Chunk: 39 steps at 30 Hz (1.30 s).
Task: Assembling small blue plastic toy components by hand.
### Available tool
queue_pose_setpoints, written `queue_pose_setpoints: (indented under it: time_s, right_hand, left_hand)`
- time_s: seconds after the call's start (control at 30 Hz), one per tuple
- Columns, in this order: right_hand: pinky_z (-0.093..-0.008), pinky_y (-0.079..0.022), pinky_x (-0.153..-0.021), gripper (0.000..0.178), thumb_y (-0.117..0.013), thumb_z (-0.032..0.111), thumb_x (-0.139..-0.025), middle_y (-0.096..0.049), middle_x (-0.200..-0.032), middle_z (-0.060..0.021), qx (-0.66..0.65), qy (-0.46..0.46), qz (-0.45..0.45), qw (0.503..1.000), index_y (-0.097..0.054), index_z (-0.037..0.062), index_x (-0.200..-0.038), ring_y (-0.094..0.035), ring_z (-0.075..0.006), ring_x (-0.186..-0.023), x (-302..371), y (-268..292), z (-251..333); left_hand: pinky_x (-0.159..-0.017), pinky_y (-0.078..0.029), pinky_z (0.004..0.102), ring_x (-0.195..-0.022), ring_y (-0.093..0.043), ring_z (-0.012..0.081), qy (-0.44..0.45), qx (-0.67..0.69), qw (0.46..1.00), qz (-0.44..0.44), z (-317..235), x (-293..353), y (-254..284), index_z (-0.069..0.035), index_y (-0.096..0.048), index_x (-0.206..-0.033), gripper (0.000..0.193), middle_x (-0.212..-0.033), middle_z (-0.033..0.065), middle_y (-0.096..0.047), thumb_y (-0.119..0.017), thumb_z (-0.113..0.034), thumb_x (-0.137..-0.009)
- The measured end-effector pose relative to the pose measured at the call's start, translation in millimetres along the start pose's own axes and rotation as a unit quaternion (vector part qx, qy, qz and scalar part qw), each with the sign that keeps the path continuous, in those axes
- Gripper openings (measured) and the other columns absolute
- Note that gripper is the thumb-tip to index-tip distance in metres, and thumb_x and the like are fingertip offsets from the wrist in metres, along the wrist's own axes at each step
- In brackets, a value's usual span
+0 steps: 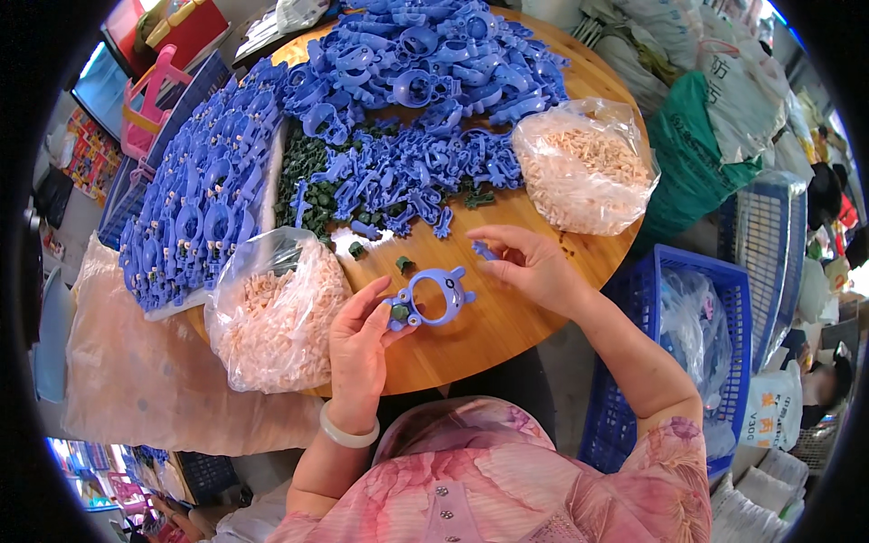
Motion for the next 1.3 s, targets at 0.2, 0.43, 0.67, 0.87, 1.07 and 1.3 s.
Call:
queue_pose_setpoints:
  time_s: [0.2, 0.43, 0.67, 0.87, 1.07, 1.3]
  right_hand:
    - [-0.0294, -0.045, -0.062, 0.032, -0.067, 0.010, -0.080, -0.058, -0.081, -0.0065, 0.253, 0.081, 0.011, 0.964, -0.059, 0.0048, -0.111, -0.056, -0.0172, -0.069, 1.2, 2.4, -1.1]
    - [-0.0353, -0.047, -0.069, 0.036, -0.066, 0.009, -0.078, -0.059, -0.084, -0.0102, 0.345, 0.130, 0.048, 0.928, -0.059, 0.0059, -0.114, -0.059, -0.0259, -0.078, 8.1, 4.8, 18.9]
    - [-0.0345, -0.048, -0.075, 0.031, -0.061, 0.004, -0.080, -0.059, -0.104, -0.0099, 0.456, 0.243, 0.074, 0.853, -0.064, 0.0126, -0.109, -0.059, -0.0270, -0.089, -11.3, 15.3, 18.7]
    - [-0.0354, -0.050, -0.074, 0.029, -0.064, 0.001, -0.077, -0.060, -0.102, -0.0097, 0.437, 0.272, 0.116, 0.850, -0.065, 0.0108, -0.104, -0.060, -0.0282, -0.088, -11.5, 20.0, 8.9]
    - [-0.0358, -0.050, -0.069, 0.030, -0.063, 0.002, -0.077, -0.061, -0.092, -0.0100, 0.436, 0.243, 0.019, 0.866, -0.063, 0.0073, -0.107, -0.060, -0.0292, -0.084, 4.6, 6.7, 5.5]
    - [-0.0292, -0.044, -0.069, 0.031, -0.056, 0.006, -0.087, -0.052, -0.087, -0.0095, 0.304, 0.190, 0.023, 0.933, -0.060, 0.0071, -0.117, -0.054, -0.0235, -0.081, 9.9, -0.6, 12.8]
  left_hand:
    - [-0.077, -0.057, 0.0344, -0.089, -0.065, 0.0190, -0.010, -0.004, 1.000, 0.008, 1.2, -0.2, 0.4, 0.004, -0.050, -0.124, 0.032, -0.102, 0.0109, -0.062, -0.049, -0.004, -0.093]
    - [-0.077, -0.057, 0.0340, -0.089, -0.065, 0.0179, -0.008, -0.004, 1.000, 0.006, 1.3, -0.3, 0.9, 0.004, -0.050, -0.124, 0.032, -0.102, 0.0101, -0.062, -0.049, -0.004, -0.093]
    - [-0.077, -0.057, 0.0338, -0.088, -0.065, 0.0170, -0.007, -0.001, 1.000, 0.004, 0.5, -0.1, -0.1, 0.004, -0.050, -0.124, 0.032, -0.101, 0.0097, -0.063, -0.049, -0.004, -0.093]
    - [-0.078, -0.056, 0.0324, -0.086, -0.062, 0.0137, 0.004, 0.018, 1.000, 0.014, -0.4, -0.8, -0.5, 0.004, -0.050, -0.125, 0.033, -0.100, 0.0089, -0.061, -0.051, -0.005, -0.093]
    - [-0.077, -0.057, 0.0326, -0.086, -0.065, 0.0158, -0.005, 0.003, 1.000, 0.005, -0.2, -0.2, -1.7, 0.004, -0.050, -0.123, 0.031, -0.099, 0.0099, -0.063, -0.049, -0.003, -0.093]
    - [-0.077, -0.057, 0.0322, -0.086, -0.065, 0.0158, -0.007, 0.003, 1.000, 0.007, 1.3, -0.2, 0.1, 0.004, -0.050, -0.124, 0.032, -0.099, 0.0099, -0.063, -0.049, -0.003, -0.093]
Point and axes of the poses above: each hand's wrist, its own x-axis away from the middle knuckle, its own y-axis out of the back of the hand, z = x × y, the point moved 1 cm from there along -x, towards the middle knuckle
